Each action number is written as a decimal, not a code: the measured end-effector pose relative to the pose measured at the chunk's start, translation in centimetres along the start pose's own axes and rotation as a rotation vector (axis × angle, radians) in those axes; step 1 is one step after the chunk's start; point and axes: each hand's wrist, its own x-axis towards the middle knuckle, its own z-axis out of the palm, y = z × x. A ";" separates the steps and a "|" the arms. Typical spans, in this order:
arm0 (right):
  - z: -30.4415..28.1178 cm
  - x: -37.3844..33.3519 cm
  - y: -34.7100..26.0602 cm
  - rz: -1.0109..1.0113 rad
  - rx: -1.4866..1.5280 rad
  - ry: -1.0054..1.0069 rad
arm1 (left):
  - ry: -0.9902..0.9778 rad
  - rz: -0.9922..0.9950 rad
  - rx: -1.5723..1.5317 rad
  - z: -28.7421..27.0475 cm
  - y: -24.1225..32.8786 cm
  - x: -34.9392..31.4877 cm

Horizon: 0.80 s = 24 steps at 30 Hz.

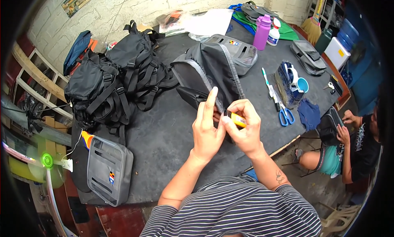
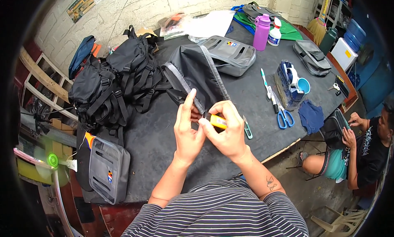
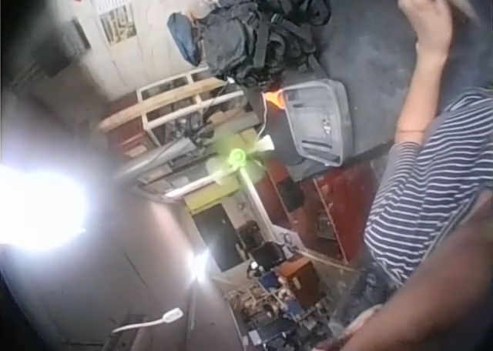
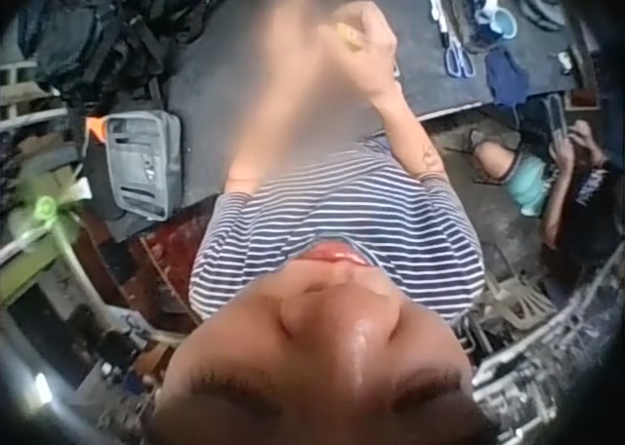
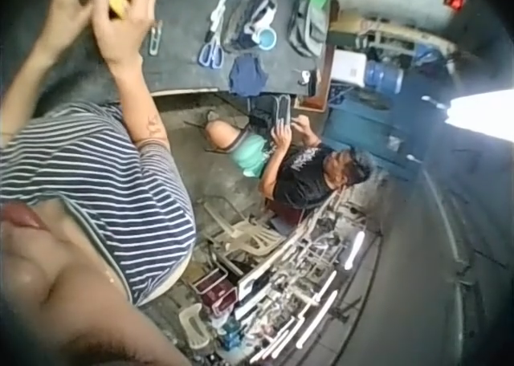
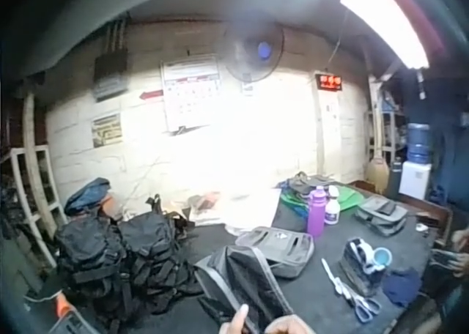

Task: Assembling and finishing a grey fabric bag, trimming threads and using a lighter to seal edges.

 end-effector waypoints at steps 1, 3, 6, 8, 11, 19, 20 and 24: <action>0.0 -0.3 0.1 0.146 0.187 -0.012 | 0.000 0.001 -0.001 0.1 0.0 0.1; -0.1 -0.4 0.1 0.295 0.430 -0.049 | 0.073 -0.046 0.029 0.2 0.1 0.3; -0.1 -0.5 0.4 0.303 0.531 -0.027 | 0.039 -0.125 -0.055 -0.3 0.1 0.4; 0.1 -0.6 0.8 0.299 0.517 -0.024 | 0.008 -0.183 -0.057 -0.4 0.9 0.5; -0.4 -0.2 0.2 0.286 0.345 -0.068 | -0.024 -0.194 -0.012 -0.6 1.9 0.6; -0.6 0.4 -1.2 0.148 -0.128 -0.091 | -0.024 -0.107 -0.054 -0.7 1.2 0.2; -0.6 0.4 -1.2 0.149 -0.129 -0.091 | -0.027 -0.097 -0.055 -0.7 1.3 0.2; -0.7 0.5 -1.5 0.169 -0.145 -0.109 | -0.043 -0.117 -0.082 -0.6 1.4 0.1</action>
